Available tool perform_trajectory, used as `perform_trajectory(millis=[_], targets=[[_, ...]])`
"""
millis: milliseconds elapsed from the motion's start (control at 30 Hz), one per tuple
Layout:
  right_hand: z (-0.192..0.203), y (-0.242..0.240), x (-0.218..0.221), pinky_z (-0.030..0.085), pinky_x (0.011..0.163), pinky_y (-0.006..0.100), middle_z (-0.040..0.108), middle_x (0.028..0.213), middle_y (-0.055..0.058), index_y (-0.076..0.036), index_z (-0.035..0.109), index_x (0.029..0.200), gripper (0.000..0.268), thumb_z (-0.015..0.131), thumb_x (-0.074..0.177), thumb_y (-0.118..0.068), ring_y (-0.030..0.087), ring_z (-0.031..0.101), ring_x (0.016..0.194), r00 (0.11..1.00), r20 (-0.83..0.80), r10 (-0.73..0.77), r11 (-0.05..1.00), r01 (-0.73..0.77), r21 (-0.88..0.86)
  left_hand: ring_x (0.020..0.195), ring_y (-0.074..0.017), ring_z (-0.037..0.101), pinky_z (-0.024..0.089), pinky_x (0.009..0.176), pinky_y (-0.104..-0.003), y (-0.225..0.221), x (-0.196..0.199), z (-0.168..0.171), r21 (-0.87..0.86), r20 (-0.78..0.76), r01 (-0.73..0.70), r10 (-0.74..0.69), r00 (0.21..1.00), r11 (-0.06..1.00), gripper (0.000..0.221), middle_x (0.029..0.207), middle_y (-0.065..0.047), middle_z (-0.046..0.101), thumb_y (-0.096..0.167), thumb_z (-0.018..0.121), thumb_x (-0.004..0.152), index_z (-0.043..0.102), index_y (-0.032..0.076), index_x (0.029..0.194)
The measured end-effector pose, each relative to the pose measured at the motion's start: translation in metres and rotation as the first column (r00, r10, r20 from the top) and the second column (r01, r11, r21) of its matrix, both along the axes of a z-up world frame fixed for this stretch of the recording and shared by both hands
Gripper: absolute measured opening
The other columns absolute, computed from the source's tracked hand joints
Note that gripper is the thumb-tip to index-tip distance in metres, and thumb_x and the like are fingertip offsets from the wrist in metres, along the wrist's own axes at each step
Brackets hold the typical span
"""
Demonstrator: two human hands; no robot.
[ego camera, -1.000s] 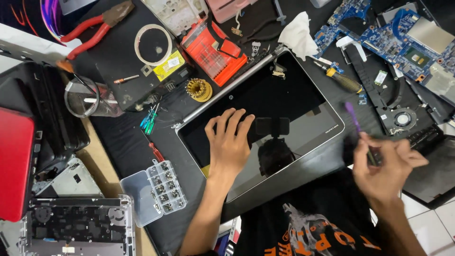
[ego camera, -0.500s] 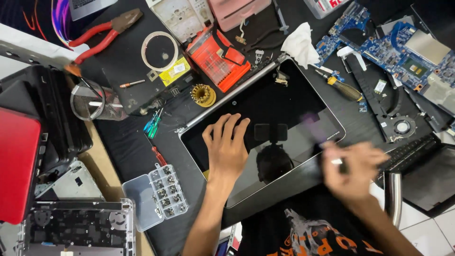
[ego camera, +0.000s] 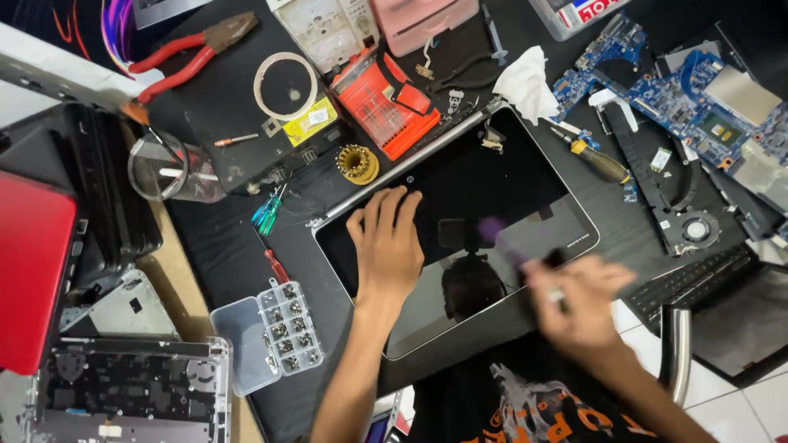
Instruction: Cleaning a laptop screen with a brush and cloth and inspecting the screen assembly on a repair bench.
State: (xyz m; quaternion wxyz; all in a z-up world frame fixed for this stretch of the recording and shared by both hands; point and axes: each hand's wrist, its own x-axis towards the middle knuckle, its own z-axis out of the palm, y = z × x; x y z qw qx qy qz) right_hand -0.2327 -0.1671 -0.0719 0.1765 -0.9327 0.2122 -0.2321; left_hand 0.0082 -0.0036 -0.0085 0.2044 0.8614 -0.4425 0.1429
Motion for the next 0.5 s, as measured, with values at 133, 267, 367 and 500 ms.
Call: perform_trajectory(millis=[133,267,367,500], targets=[[0.037,0.000,0.025,0.038,0.048,0.033,0.068,0.082,0.003,0.004,0.071,0.112,0.023,0.076,0.091,-0.001,0.014,0.060,0.060,0.860,0.143,0.489,0.872,-0.487,-0.050,0.129,-0.0275,0.056,0.038,0.101,-0.044,-0.010,0.007,-0.006,0.044,-0.052,-0.021,0.023,0.998,0.999,0.038,0.134,-0.008,0.063,0.000,0.063,0.095,0.062,0.009,0.132],[0.032,-0.048,-0.002,0.021,0.091,0.043,0.053,0.082,-0.003,-0.022,0.071,0.092,0.015,0.082,0.100,-0.016,0.020,0.047,0.080,0.985,-0.001,-0.174,0.979,0.173,-0.112,0.127,-0.0297,0.057,0.044,0.098,-0.045,-0.019,0.013,-0.002,0.043,-0.090,0.009,-0.005,0.996,0.999,0.034,0.134,-0.012,0.062,0.003,0.057,0.101,0.062,0.003,0.135],[0.041,-0.042,-0.001,0.022,0.094,0.040,0.054,0.078,-0.006,-0.018,0.081,0.107,0.007,0.076,0.103,-0.014,0.017,0.047,0.080,0.982,0.064,-0.176,0.973,0.183,-0.140,0.126,-0.0296,0.057,0.044,0.099,-0.045,-0.033,0.018,0.000,0.065,-0.049,-0.017,0.020,0.999,0.998,0.031,0.134,-0.012,0.063,0.008,0.055,0.104,0.063,0.003,0.134],[0.044,-0.010,0.015,0.019,0.078,0.037,0.072,0.077,-0.010,-0.017,0.077,0.097,0.009,0.080,0.090,-0.013,0.011,0.047,0.071,0.968,0.147,0.206,0.979,-0.203,-0.033,0.130,-0.0314,0.053,0.042,0.104,-0.047,-0.046,0.021,-0.006,0.114,-0.097,-0.046,0.057,0.994,0.992,0.036,0.137,-0.011,0.062,0.019,0.048,0.108,0.060,0.004,0.138]])
